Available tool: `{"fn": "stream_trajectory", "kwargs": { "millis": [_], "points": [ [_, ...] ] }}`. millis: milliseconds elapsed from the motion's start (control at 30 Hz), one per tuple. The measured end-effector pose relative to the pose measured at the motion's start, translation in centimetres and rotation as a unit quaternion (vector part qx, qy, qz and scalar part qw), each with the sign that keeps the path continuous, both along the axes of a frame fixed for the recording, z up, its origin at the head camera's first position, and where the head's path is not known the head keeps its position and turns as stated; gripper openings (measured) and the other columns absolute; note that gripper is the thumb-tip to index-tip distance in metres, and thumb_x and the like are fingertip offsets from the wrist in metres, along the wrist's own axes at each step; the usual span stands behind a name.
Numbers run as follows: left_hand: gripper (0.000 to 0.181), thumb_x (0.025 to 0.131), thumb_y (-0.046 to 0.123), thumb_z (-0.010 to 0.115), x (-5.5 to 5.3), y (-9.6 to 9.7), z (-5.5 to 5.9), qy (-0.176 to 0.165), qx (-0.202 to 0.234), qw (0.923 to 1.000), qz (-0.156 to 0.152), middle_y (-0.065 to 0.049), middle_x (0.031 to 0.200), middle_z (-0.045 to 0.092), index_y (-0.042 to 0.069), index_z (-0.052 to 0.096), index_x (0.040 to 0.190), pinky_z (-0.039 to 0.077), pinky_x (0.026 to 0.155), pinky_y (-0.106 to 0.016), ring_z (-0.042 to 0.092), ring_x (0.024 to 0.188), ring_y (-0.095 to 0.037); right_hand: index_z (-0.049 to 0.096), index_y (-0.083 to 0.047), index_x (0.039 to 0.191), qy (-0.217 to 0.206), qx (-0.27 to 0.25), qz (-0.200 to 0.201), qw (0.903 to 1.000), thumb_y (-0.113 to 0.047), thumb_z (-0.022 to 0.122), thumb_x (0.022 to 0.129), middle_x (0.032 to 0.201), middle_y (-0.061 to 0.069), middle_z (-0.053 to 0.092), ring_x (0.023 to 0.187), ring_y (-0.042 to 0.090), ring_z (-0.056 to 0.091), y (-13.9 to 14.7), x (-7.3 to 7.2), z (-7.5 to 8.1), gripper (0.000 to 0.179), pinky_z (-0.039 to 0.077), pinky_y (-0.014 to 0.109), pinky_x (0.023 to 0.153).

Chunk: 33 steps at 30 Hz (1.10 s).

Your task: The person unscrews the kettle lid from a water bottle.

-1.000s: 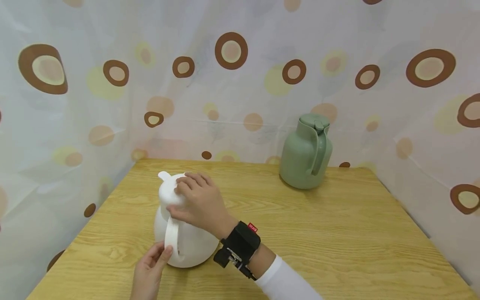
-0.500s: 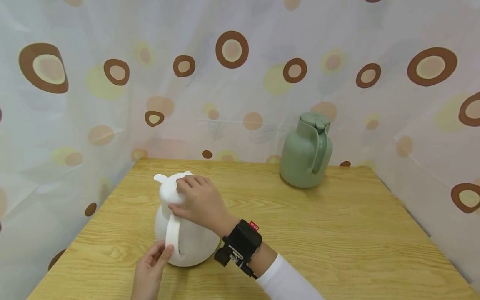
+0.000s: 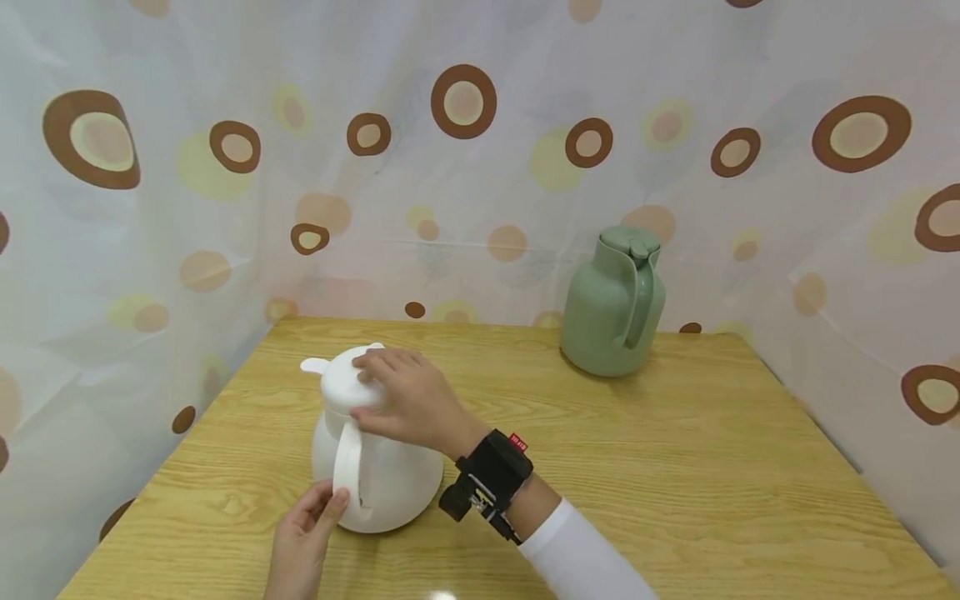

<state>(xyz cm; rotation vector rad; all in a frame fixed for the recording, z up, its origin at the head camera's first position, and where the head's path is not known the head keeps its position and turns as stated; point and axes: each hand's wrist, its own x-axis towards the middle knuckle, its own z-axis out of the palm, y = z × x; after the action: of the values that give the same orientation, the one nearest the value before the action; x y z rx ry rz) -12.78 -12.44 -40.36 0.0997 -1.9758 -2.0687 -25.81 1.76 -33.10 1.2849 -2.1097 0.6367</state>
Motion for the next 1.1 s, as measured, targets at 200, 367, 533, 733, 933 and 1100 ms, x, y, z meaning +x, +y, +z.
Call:
{"fn": "stream_trajectory", "kwargs": {
  "millis": [200, 367, 533, 733, 933, 1100],
  "points": [
    [0.026, 0.092, 0.007, 0.057, 0.0, -0.1, 0.1, -0.012, -0.001, 0.9999, 0.001, -0.005, 0.087, 0.057, -0.015, 0.056, 0.105, 0.043, 0.071, -0.018, 0.053, 0.077, -0.008, 0.047, -0.008, 0.129, 0.064, 0.061, -0.134, 0.9870, -0.046, 0.062, 0.083, 0.117, 0.007, 0.054, 0.107, 0.022, 0.050, -1.5, 1.9, 0.3, 0.062, 0.038, 0.036, 0.091],
    [0.025, 0.091, 0.005, 0.056, 0.0, 0.0, 0.0, 0.002, 0.000, 1.0000, -0.006, -0.004, 0.085, 0.057, -0.016, 0.056, 0.104, 0.043, 0.070, -0.017, 0.053, 0.076, -0.007, 0.055, -0.012, 0.122, 0.099, 0.072, -0.162, 0.9792, -0.042, 0.061, 0.084, 0.114, 0.008, 0.056, 0.104, 0.022, 0.051, -1.9, 2.4, -0.1, 0.049, 0.038, 0.036, 0.090],
    [0.026, 0.091, 0.006, 0.057, 0.1, 0.0, 0.1, -0.003, 0.002, 1.0000, -0.006, -0.005, 0.086, 0.056, -0.016, 0.056, 0.104, 0.043, 0.070, -0.017, 0.052, 0.076, -0.007, 0.061, -0.015, 0.115, 0.111, 0.068, -0.163, 0.9780, -0.043, 0.061, 0.084, 0.114, 0.007, 0.056, 0.103, 0.022, 0.051, -1.9, 2.4, -0.2, 0.041, 0.039, 0.036, 0.088],
    [0.025, 0.091, 0.006, 0.057, 0.0, -0.1, 0.1, 0.003, 0.000, 1.0000, -0.007, -0.004, 0.085, 0.056, -0.016, 0.056, 0.104, 0.043, 0.069, -0.017, 0.052, 0.075, -0.007, 0.062, -0.017, 0.116, 0.092, 0.049, -0.148, 0.9834, -0.043, 0.062, 0.085, 0.116, 0.005, 0.055, 0.105, 0.022, 0.051, -1.6, 2.0, -0.3, 0.040, 0.038, 0.035, 0.091],
    [0.024, 0.091, 0.005, 0.057, -0.1, -0.1, 0.0, 0.013, -0.004, 0.9999, -0.009, -0.003, 0.085, 0.058, -0.016, 0.056, 0.103, 0.044, 0.070, -0.017, 0.053, 0.075, -0.006, 0.063, -0.017, 0.115, 0.062, 0.034, -0.114, 0.9910, -0.038, 0.064, 0.084, 0.118, 0.004, 0.055, 0.107, 0.022, 0.050, -1.2, 1.5, -0.2, 0.037, 0.038, 0.035, 0.091],
    [0.024, 0.091, 0.006, 0.056, 0.0, -0.1, 0.0, 0.009, -0.003, 0.9999, -0.010, -0.004, 0.086, 0.058, -0.016, 0.056, 0.103, 0.044, 0.070, -0.017, 0.054, 0.076, -0.007, 0.063, -0.015, 0.114, 0.026, 0.025, -0.066, 0.9971, -0.030, 0.066, 0.082, 0.121, 0.005, 0.054, 0.110, 0.022, 0.049, -0.7, 1.1, -0.1, 0.035, 0.037, 0.037, 0.093]
  ]
}}
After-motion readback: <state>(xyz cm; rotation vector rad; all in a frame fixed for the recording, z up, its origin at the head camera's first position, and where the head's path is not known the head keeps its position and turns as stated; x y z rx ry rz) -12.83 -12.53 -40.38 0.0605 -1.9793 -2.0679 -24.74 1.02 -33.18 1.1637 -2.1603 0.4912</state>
